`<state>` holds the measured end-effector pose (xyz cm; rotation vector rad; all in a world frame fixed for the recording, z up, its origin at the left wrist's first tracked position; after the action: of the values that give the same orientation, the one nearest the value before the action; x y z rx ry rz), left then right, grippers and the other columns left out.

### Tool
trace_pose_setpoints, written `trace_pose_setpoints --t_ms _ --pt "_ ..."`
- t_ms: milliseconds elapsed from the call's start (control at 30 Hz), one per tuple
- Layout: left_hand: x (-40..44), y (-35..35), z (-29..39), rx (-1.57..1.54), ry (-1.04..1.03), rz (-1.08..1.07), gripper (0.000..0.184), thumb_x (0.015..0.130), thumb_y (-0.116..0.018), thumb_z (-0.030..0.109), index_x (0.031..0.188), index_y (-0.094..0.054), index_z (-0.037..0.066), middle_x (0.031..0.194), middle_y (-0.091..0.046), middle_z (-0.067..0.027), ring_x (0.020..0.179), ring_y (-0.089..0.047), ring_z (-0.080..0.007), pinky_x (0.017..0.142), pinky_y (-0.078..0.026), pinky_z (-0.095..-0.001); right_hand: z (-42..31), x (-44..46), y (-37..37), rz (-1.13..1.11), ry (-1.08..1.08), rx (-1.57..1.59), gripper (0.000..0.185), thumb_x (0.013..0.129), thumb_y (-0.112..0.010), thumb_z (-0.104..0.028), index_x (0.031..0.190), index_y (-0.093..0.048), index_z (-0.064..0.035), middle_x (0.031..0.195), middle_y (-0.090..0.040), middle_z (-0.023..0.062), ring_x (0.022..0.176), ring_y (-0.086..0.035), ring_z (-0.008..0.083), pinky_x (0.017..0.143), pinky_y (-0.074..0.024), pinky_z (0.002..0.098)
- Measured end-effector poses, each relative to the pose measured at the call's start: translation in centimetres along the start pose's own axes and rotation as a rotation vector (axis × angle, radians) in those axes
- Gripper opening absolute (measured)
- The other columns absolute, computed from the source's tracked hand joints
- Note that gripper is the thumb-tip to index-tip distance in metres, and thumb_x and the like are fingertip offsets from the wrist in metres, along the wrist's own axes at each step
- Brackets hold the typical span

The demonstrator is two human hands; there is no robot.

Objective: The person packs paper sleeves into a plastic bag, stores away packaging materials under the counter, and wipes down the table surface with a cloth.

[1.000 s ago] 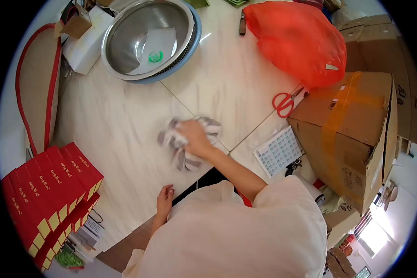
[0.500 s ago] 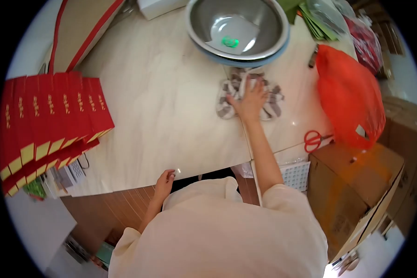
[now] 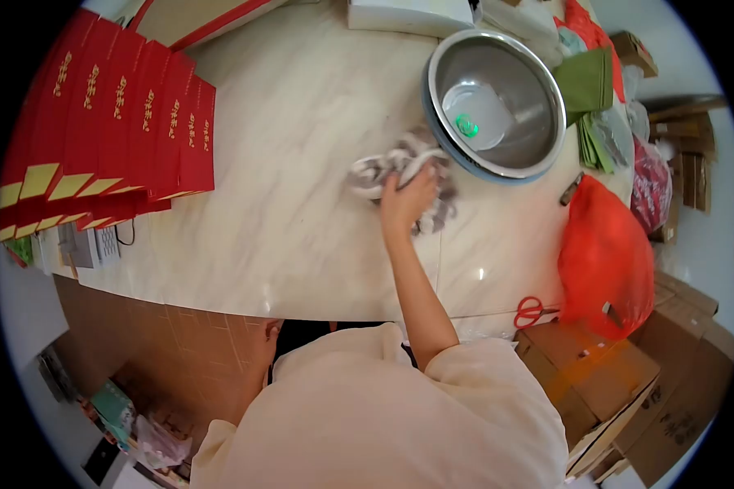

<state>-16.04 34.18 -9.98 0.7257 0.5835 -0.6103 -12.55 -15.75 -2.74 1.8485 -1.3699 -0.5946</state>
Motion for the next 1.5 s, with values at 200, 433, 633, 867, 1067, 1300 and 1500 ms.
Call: trace_pose_setpoints --t_ms 200,433,633,867,1067,1300,1500 --pt "-0.2 -0.3 -4.9 -0.093 0.075 0.076 0.027 0.095 -0.047 0.015 0.118 -0.052 0.003 0.111 -0.059 -0.0138 0.100 -0.056 -0.0247 0.087 -0.043 -0.0348 -2.0 4.8 -5.7 -0.037 -0.058 -0.412 0.103 0.071 -0.065 -0.054 0.141 -0.017 0.0045 0.138 -0.027 0.0311 0.125 -0.032 0.0428 0.101 -0.0255 0.0551" --pt "-3.2 1.2 -5.2 -0.127 0.205 0.088 0.029 0.097 -0.044 0.019 0.118 -0.051 0.000 0.098 -0.057 -0.0102 0.090 -0.054 -0.0189 0.084 -0.044 -0.0313 -7.9 14.3 -11.5 0.073 -0.029 -0.327 0.091 0.071 -0.065 -0.042 0.137 -0.026 0.0056 0.134 -0.036 0.0271 0.118 -0.041 0.0396 0.099 -0.0319 0.0497" --pt "-7.0 2.7 -9.6 -0.235 0.233 0.243 0.029 0.094 -0.048 0.023 0.111 -0.056 0.002 0.096 -0.063 -0.0125 0.088 -0.060 -0.0208 0.078 -0.047 -0.0345 -9.4 24.0 -13.3 0.231 -0.179 -0.299 0.083 0.069 -0.066 -0.037 0.132 -0.033 0.0058 0.132 -0.039 0.0240 0.123 -0.037 0.0403 0.101 -0.0297 0.0506" --pt "-6.5 -0.6 -12.4 -0.041 0.313 0.078 0.026 0.092 -0.047 0.017 0.111 -0.055 0.000 0.089 -0.064 -0.0134 0.080 -0.062 -0.0207 0.071 -0.048 -0.0327 -16.2 17.6 -18.7 0.003 0.677 -0.078 0.041 0.063 -0.067 -0.013 0.102 -0.059 -0.0034 0.098 -0.060 0.0172 0.095 -0.054 0.0353 0.084 -0.0406 0.0455" --pt "-1.1 -0.3 -9.5 -0.289 0.268 0.130 0.025 0.092 -0.046 0.012 0.111 -0.055 -0.001 0.086 -0.063 -0.0114 0.077 -0.059 -0.0190 0.073 -0.045 -0.0303 -23.1 1.8 -20.4 -0.394 0.980 0.255 0.046 0.057 -0.061 -0.004 0.103 -0.061 -0.0023 0.103 -0.060 0.0174 0.099 -0.052 0.0352 0.086 -0.0414 0.0436" --pt "0.8 0.8 -7.6 -0.252 0.298 0.105 0.026 0.093 -0.047 0.017 0.109 -0.056 -0.001 0.085 -0.063 -0.0097 0.076 -0.057 -0.0175 0.071 -0.044 -0.0302 -15.0 16.3 -12.0 -0.060 0.349 0.253 0.059 0.069 -0.057 -0.002 0.124 -0.043 0.0093 0.124 -0.047 0.0273 0.118 -0.042 0.0414 0.103 -0.0301 0.0446" --pt "2.0 0.4 -12.2 -0.294 0.414 0.137 0.027 0.093 -0.045 0.022 0.109 -0.055 0.002 0.092 -0.064 -0.0074 0.079 -0.062 -0.0168 0.064 -0.046 -0.0300 -7.0 26.0 -8.7 0.339 -0.175 -0.060 0.052 0.084 -0.050 -0.012 0.128 -0.036 0.0126 0.129 -0.040 0.0306 0.124 -0.035 0.0437 0.105 -0.0251 0.0494"
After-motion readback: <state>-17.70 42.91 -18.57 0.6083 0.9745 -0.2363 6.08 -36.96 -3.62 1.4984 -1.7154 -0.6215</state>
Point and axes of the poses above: each hand's wrist, its own x-axis towards the middle knuckle, its own y-axis out of the back of the hand, z = x × y, the point moved 9 cm from there along x, towards the middle knuckle
